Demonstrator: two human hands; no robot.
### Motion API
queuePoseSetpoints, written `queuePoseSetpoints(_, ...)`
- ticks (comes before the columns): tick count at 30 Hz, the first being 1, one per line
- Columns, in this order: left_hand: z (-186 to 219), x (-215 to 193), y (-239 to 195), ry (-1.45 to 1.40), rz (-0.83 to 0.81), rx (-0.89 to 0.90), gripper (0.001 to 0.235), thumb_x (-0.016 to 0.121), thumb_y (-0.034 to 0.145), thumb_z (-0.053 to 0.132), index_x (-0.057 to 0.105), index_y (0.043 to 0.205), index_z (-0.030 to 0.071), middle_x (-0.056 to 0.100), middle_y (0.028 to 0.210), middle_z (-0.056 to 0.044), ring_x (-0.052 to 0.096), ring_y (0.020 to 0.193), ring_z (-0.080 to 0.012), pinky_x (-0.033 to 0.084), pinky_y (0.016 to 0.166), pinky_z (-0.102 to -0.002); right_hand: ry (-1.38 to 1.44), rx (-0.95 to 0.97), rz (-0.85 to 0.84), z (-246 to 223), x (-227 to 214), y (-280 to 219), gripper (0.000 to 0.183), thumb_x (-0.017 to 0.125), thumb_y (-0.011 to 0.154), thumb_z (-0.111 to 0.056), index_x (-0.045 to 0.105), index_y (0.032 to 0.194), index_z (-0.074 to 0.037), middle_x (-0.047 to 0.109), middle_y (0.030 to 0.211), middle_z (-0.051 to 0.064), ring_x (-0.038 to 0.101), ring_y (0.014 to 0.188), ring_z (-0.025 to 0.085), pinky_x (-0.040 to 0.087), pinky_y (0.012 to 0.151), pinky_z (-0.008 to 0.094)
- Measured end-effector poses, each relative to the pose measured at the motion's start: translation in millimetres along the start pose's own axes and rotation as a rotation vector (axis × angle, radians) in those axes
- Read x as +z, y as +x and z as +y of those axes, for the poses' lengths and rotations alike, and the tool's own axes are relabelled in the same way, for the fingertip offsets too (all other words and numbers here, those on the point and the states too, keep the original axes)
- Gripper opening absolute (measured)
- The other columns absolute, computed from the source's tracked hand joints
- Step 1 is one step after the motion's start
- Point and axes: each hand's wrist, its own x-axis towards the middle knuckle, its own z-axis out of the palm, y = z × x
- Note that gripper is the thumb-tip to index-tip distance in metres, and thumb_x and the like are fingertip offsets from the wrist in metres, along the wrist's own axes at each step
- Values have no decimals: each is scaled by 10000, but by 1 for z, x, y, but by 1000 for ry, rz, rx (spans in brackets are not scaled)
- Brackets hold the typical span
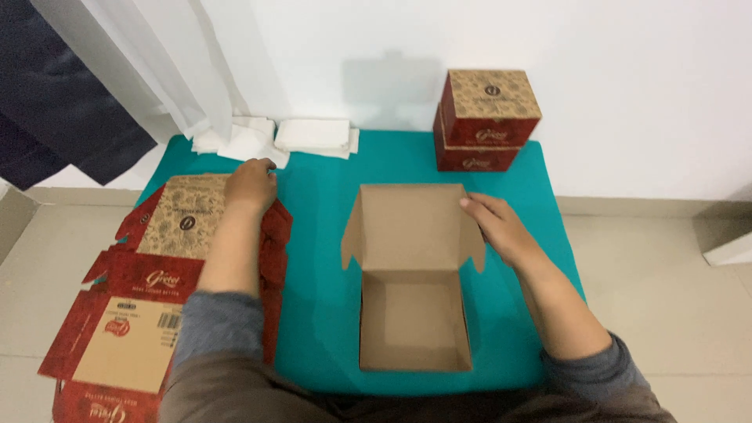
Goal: The person folds a flat cardboard sheet into a box shape, tucking the flaps to form the sides and base. They then place a white folded item inside the box and close the lid.
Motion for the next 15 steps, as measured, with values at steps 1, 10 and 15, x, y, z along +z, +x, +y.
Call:
queuePoseSetpoints(1,-6,22,16,-4,7,-1,297,622,973,248,771,1225,196,738,1117,-108,737,1048,-326,596,780,-466,-5,-7,1,-6,2,-1,551,511,1044,-434,677,1273,39,681,800,229,596,727,264,491,633,437)
queuePoseSetpoints(10,-1,70,52,151,-34,-70,279,652,1005,249,763,1235,138,746,1156,-137,704,1090,-314,560,907,-463,114,172,0,9,-6,8,651,536,988,-393,593,1401,107,678,1206,410,685,1122,511,568,892,612)
queuePoseSetpoints(15,-7,77,53,168,143,-22,110,670,953,39,772,976,4,713,944,-151,692,936,-284,592,820,-390,178,146,14,31,-5,14,687,555,974,-420,577,1401,119,636,1259,437,650,1163,534,547,891,661)
